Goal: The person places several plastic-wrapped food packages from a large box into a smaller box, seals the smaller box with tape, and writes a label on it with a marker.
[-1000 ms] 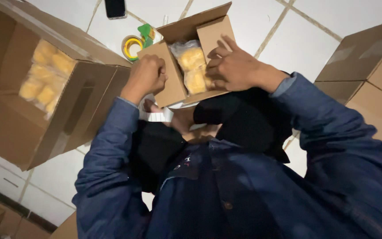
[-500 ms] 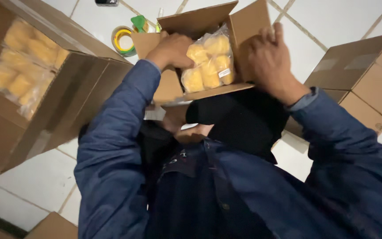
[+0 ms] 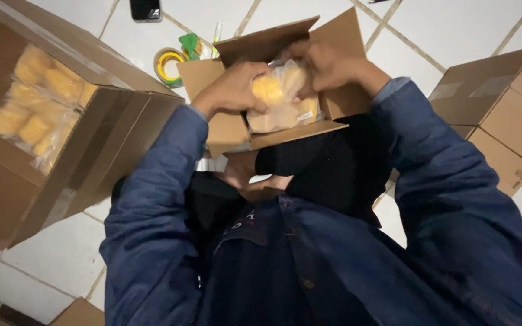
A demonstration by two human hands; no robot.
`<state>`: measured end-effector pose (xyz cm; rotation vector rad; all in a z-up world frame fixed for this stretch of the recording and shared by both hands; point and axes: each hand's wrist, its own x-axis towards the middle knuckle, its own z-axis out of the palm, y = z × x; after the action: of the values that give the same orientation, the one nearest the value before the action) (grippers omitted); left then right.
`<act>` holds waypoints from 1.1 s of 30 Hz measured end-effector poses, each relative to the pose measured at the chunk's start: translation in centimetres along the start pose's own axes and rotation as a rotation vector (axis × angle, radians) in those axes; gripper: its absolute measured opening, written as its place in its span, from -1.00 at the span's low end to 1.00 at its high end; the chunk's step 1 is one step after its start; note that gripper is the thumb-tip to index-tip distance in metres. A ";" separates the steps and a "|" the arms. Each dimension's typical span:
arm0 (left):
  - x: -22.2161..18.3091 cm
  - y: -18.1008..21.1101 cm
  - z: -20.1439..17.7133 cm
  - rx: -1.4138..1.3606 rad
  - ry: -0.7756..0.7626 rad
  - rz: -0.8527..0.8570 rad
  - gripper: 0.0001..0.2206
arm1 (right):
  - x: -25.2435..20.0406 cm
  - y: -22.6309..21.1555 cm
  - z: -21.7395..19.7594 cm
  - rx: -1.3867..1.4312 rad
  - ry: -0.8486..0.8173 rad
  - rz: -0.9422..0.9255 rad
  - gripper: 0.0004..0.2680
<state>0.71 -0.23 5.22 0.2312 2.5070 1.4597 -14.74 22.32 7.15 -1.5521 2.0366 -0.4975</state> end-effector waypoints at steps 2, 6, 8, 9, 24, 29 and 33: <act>-0.5 0.3 0.0 -0.006 0.057 0.042 -0.47 | 1.0 -0.1 -0.3 -0.020 -0.231 0.208 -0.31; -0.6 -0.2 0.7 0.307 0.243 0.072 -0.41 | 2.6 0.0 0.2 -0.239 -0.325 0.322 -0.36; -0.1 -0.9 0.7 0.331 0.194 -0.039 -0.46 | 3.1 0.4 0.6 -0.363 -0.317 0.293 -0.44; 0.1 -1.2 0.5 0.319 0.167 -0.051 -0.44 | 3.2 0.7 0.7 -0.350 -0.305 0.263 -0.44; 1.5 -0.4 0.3 0.408 0.154 -0.160 -0.57 | 4.0 2.8 3.5 -0.385 -0.153 0.249 -0.80; -0.4 0.1 0.1 0.295 0.138 -0.148 -0.72 | 4.1 2.9 4.2 -0.396 -0.241 0.247 -0.83; -0.6 0.6 -0.7 0.317 0.141 -0.114 -0.72 | 4.2 1.7 3.1 -0.330 -0.176 0.229 -0.75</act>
<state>1.12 -0.64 6.11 0.0374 2.8072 1.0660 -15.05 18.87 2.95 -1.4544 2.1985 0.0645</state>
